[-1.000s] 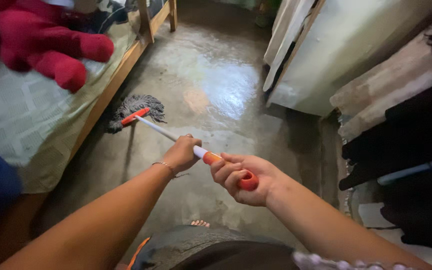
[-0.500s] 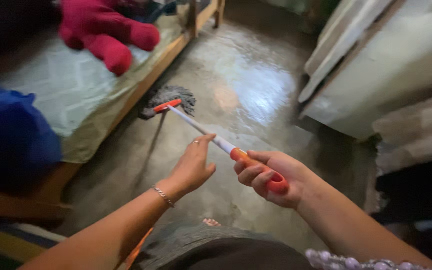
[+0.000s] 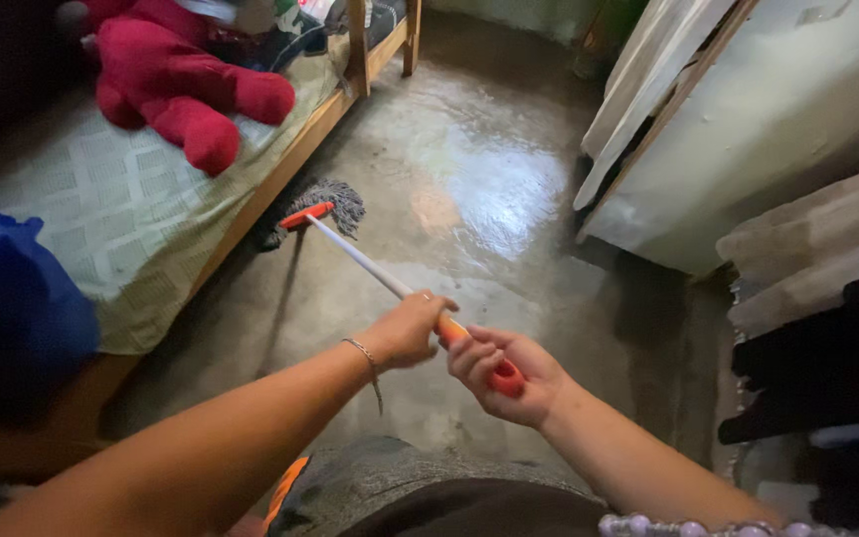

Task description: The person mops a concrete floor using a string mop with a white handle and red head. They move the mop back and forth across the floor, focusing on areas near a bed and hanging clothes.

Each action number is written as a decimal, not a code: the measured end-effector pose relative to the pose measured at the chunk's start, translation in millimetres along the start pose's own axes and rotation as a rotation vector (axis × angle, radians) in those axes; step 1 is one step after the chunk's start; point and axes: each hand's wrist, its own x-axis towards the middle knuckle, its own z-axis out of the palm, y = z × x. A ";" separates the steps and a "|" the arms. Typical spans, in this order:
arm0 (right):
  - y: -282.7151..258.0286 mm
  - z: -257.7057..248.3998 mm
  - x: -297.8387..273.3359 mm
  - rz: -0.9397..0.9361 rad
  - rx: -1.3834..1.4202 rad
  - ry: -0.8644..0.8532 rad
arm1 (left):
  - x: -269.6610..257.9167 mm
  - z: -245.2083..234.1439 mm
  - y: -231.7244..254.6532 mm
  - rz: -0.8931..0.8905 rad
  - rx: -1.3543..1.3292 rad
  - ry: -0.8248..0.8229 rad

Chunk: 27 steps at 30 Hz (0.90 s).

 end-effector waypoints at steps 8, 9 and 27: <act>-18.3 -30.0 -73.8 0.165 -0.139 0.029 | -4.4 45.3 83.6 0.040 -0.088 0.479; -17.3 -32.2 -97.1 0.195 -0.131 0.015 | -4.4 54.5 106.4 0.041 -0.128 0.486; -31.5 -20.0 34.3 0.233 -0.447 0.030 | -84.3 24.2 127.5 -0.338 -0.134 0.617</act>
